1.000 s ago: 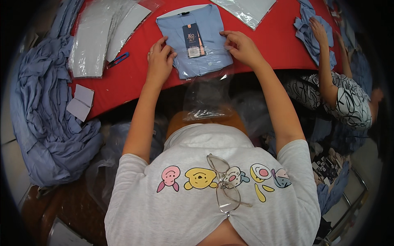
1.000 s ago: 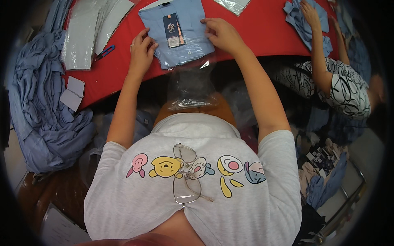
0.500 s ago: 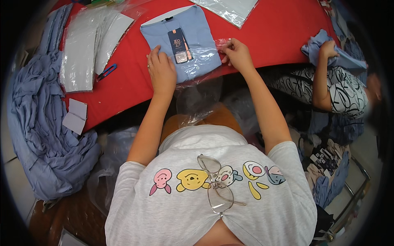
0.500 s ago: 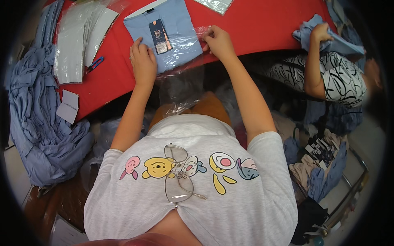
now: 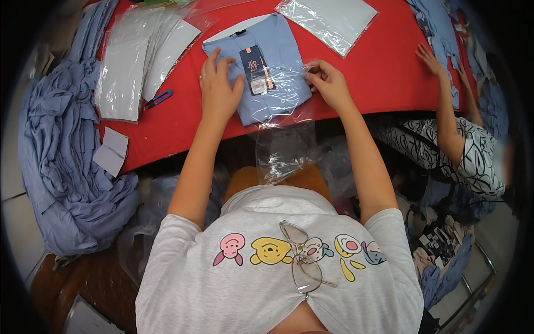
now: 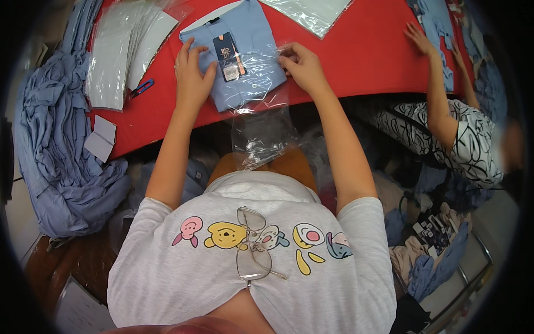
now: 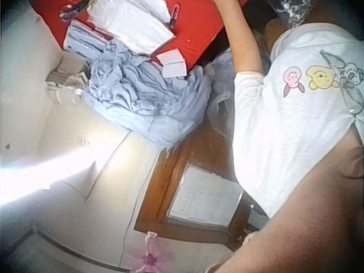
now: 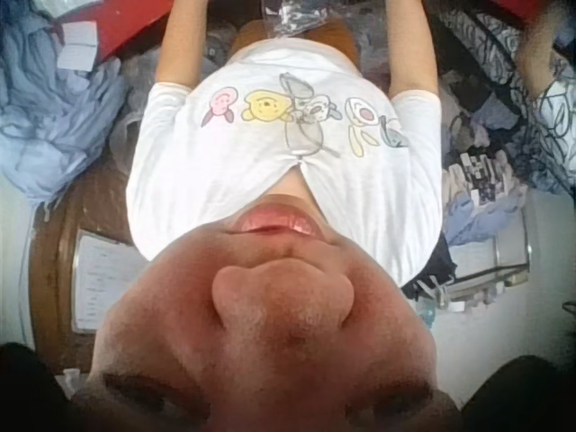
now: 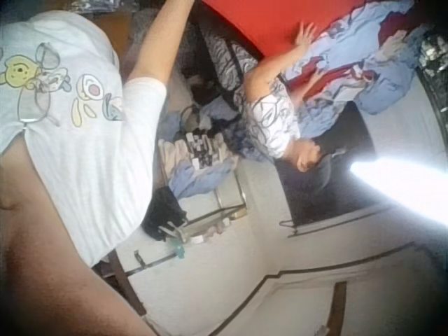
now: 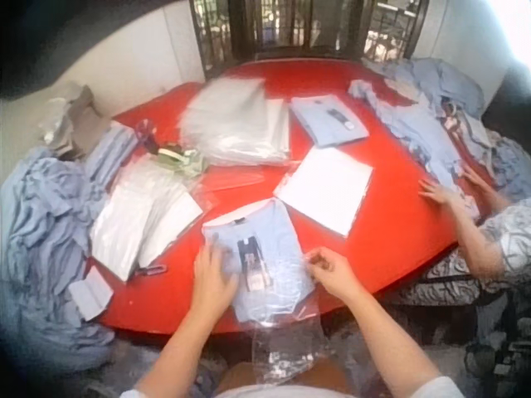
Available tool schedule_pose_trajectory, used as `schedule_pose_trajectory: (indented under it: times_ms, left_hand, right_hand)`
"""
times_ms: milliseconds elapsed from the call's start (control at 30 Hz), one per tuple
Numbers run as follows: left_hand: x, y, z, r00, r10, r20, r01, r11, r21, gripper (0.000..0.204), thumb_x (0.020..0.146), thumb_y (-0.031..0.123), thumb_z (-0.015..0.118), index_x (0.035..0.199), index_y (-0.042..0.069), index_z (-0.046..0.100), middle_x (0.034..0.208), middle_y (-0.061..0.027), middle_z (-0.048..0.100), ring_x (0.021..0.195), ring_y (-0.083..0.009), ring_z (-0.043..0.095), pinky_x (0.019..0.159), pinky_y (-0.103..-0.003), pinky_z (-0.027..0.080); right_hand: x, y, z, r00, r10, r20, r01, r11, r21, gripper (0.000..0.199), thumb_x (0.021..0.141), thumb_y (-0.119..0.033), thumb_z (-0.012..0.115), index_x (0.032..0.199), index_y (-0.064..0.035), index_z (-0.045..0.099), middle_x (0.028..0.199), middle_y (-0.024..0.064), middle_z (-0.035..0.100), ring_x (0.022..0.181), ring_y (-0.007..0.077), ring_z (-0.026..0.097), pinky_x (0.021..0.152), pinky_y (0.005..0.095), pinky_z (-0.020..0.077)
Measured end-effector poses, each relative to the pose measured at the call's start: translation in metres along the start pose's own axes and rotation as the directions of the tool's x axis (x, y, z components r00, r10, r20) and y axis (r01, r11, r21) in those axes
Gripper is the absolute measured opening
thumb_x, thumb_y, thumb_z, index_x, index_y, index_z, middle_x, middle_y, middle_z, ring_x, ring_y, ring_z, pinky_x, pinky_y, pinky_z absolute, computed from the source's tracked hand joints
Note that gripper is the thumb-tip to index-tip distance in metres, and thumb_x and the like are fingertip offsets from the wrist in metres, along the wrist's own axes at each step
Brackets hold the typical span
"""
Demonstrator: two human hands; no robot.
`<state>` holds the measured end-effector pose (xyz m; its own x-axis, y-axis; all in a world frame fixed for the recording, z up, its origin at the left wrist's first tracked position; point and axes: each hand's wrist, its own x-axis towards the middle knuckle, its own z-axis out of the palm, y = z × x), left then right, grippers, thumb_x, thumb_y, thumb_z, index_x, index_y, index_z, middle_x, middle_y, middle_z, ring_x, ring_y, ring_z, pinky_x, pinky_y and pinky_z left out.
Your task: The person packs folded blue shirts into clear plastic bags, smooths them out, and places the bagged items into a large white plastic bag.
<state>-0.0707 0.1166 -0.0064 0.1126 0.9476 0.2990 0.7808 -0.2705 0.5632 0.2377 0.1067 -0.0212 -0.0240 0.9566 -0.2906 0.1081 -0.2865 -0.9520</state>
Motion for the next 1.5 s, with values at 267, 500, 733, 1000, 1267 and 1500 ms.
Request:
schedule_pose_trajectory:
  times_ms: [267,500,733,1000,1267,1500]
  left_hand:
    - [0.091,0.006,0.086,0.986,-0.023,-0.167,0.04,0.994,0.101,0.074,0.093,0.053,0.076,0.149,0.007,0.062,0.153,-0.0178,0.056,0.147,-0.0386,0.047,0.13,-0.064,0.016]
    - [0.083,0.016,0.103,0.988,0.133,-0.074,-0.134,0.991,-0.008,0.067,0.091,0.051,0.078,0.14,0.006,0.07,0.141,-0.0147,0.064,0.141,-0.034,0.052,0.126,-0.057,0.026]
    - [0.059,0.023,0.079,0.996,0.085,-0.017,-0.086,0.938,-0.335,0.054,0.092,0.036,0.082,0.137,0.008,0.072,0.154,-0.0135,0.058,0.142,-0.0355,0.053,0.12,-0.048,0.039]
    - [-0.031,-0.026,-0.042,0.915,0.11,0.389,-0.015,0.971,-0.238,0.027,0.081,0.024,0.09,0.1,0.009,0.077,0.168,-0.01,0.048,0.159,-0.039,0.035,0.127,-0.052,0.032]
    - [-0.036,-0.023,-0.031,0.935,-0.029,0.353,0.111,0.97,-0.214,0.018,0.082,0.009,0.084,0.094,0.005,0.071,0.158,-0.0128,0.055,0.143,-0.037,0.051,0.12,-0.048,0.039]
    - [0.002,-0.012,-0.052,0.847,-0.031,0.53,0.086,0.993,-0.08,0.012,0.083,0.009,0.08,0.094,0.005,0.076,0.149,-0.0113,0.06,0.134,-0.0333,0.057,0.12,-0.049,0.037]
  right_hand:
    - [0.015,-0.032,-0.017,0.962,0.157,0.222,-0.084,0.948,-0.306,0.019,0.091,0.0,0.081,0.11,0.0005,0.077,0.105,0.0045,0.073,0.093,0.0113,0.069,0.082,0.0278,0.0562]
    - [-0.004,-0.014,-0.023,0.974,-0.14,0.177,0.206,0.873,-0.442,0.016,0.088,-0.004,0.08,0.104,0.0008,0.078,0.099,0.0067,0.075,0.083,0.0175,0.071,0.075,0.0316,0.0561]
    - [-0.014,0.007,-0.005,0.986,-0.169,-0.001,0.159,0.929,-0.335,0.018,0.087,-0.003,0.08,0.105,-0.003,0.079,0.097,0.0054,0.074,0.081,0.016,0.069,0.074,0.0308,0.0551]
    - [-0.01,-0.042,-0.009,0.892,-0.369,0.261,0.451,0.695,-0.56,0.026,0.077,-0.004,0.087,0.101,-0.005,0.078,0.12,0.0072,0.067,0.11,0.0246,0.068,0.086,0.0357,0.057]
    - [0.009,-0.047,0.003,0.927,-0.16,0.34,0.339,0.747,-0.572,0.014,0.085,0.002,0.079,0.096,0.0024,0.072,0.116,0.0085,0.068,0.103,0.0204,0.069,0.087,0.0318,0.0579]
    - [0.003,-0.042,0.004,0.944,-0.225,0.24,0.327,0.721,-0.611,0.016,0.088,-0.009,0.078,0.101,-0.0009,0.074,0.098,0.0091,0.072,0.085,0.0267,0.07,0.078,0.0372,0.0568]
